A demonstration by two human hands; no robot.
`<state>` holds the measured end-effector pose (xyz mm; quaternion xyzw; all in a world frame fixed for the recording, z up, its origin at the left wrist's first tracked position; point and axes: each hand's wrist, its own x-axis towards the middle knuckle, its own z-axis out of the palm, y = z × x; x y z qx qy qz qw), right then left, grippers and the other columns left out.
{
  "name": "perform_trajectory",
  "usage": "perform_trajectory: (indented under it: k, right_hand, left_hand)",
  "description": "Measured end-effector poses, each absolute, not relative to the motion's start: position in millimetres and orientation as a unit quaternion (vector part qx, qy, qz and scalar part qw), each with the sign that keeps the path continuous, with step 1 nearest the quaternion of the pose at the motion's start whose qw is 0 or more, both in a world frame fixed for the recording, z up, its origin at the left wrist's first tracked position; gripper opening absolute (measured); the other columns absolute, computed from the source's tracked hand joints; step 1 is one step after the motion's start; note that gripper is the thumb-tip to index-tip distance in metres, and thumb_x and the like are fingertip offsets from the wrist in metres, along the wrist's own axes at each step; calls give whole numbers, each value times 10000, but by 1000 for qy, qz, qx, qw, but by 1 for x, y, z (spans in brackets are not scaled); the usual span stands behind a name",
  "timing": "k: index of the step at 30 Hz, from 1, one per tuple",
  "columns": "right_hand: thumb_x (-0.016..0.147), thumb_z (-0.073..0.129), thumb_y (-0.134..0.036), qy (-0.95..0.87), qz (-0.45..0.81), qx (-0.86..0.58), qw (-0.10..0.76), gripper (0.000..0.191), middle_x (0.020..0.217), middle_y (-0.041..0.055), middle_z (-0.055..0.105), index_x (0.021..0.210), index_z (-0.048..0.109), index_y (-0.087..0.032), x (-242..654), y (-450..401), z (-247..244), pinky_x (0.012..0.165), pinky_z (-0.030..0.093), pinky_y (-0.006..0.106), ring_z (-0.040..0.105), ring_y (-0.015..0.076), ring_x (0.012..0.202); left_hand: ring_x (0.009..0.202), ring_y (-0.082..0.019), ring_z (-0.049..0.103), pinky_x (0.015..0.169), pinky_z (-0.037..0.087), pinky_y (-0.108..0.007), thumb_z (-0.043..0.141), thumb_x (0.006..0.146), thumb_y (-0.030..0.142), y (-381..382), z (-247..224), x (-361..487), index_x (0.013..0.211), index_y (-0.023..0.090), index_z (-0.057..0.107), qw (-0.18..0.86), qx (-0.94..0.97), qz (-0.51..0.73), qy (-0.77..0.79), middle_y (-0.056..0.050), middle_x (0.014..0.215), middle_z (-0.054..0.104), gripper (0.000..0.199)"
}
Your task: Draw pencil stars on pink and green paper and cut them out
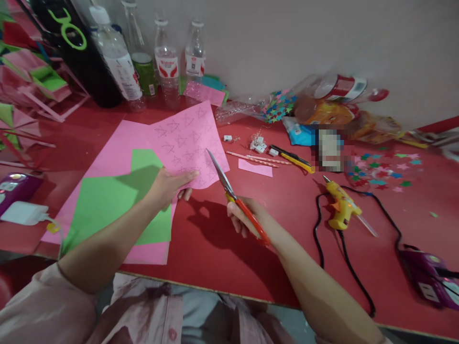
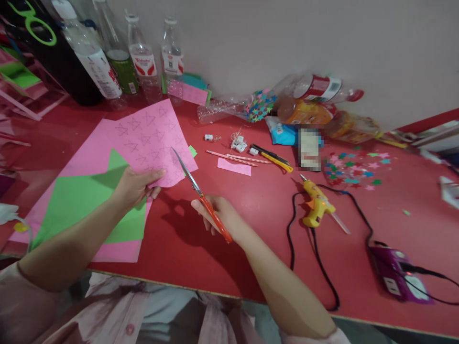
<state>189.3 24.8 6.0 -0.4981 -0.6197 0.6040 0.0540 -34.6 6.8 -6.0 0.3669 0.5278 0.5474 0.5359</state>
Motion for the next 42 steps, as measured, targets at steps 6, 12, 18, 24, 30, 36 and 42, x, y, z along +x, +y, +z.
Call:
perform_trajectory:
  k: [6,12,18,24,30,36,42]
  right_hand:
    - [753,538,-717,-603,606,-516,58,517,397,-57,513,693,473,-208,184,20,6,331,363,183,441,75,290]
    - [757,559,-671,-590,599,-535,80,482,372,-61,492,666,461,-208,180,16,15,312,331,161,409,60,275]
    - [745,559,-670,-570,608,-542,105,484,368,-60,483,642,479,-205,174,11,12,309,343,162,405,59,284]
    - [728,550,-709,-559,639,-520,98,512,403,-46,530,674,486,-204,169,16,3,316,370,179,454,77,292]
    - [734,561,-722,-599,615,-508,69,534,422,-32,545,682,510,-193,166,29,18,342,393,180,505,87,326]
    - [817,481,-692,-611,615,-491,84,515,405,-41,529,681,490,-196,157,31,29,335,386,166,463,70,303]
    - [785,506,-703,-590,626,-505,74,518,382,-38,530,668,477,-199,156,31,17,302,352,166,439,70,268]
  left_hand:
    - [272,-68,436,301,326,-179,678,696,293,7,-7,-33,566,171,554,543,373,542,522,71,366,462,218]
    - [273,-66,438,296,308,-168,725,657,292,8,-5,-31,556,175,533,546,363,550,517,71,358,458,246]
    - [280,-65,444,299,314,-164,756,660,319,8,-6,-31,563,172,540,544,361,552,519,65,358,475,279]
    - [297,-64,453,311,322,-167,746,694,406,6,-9,-26,571,163,551,556,377,546,501,52,373,494,335]
    - [317,-63,464,316,338,-186,709,710,392,8,-4,-30,677,150,607,558,359,574,480,-2,544,649,265]
    - [318,-62,456,312,317,-185,692,719,379,10,-4,-33,670,142,622,553,347,596,468,-16,544,666,252]
    - [312,-52,455,316,306,-173,700,712,376,9,-6,-30,664,138,621,576,340,572,475,-16,547,676,256]
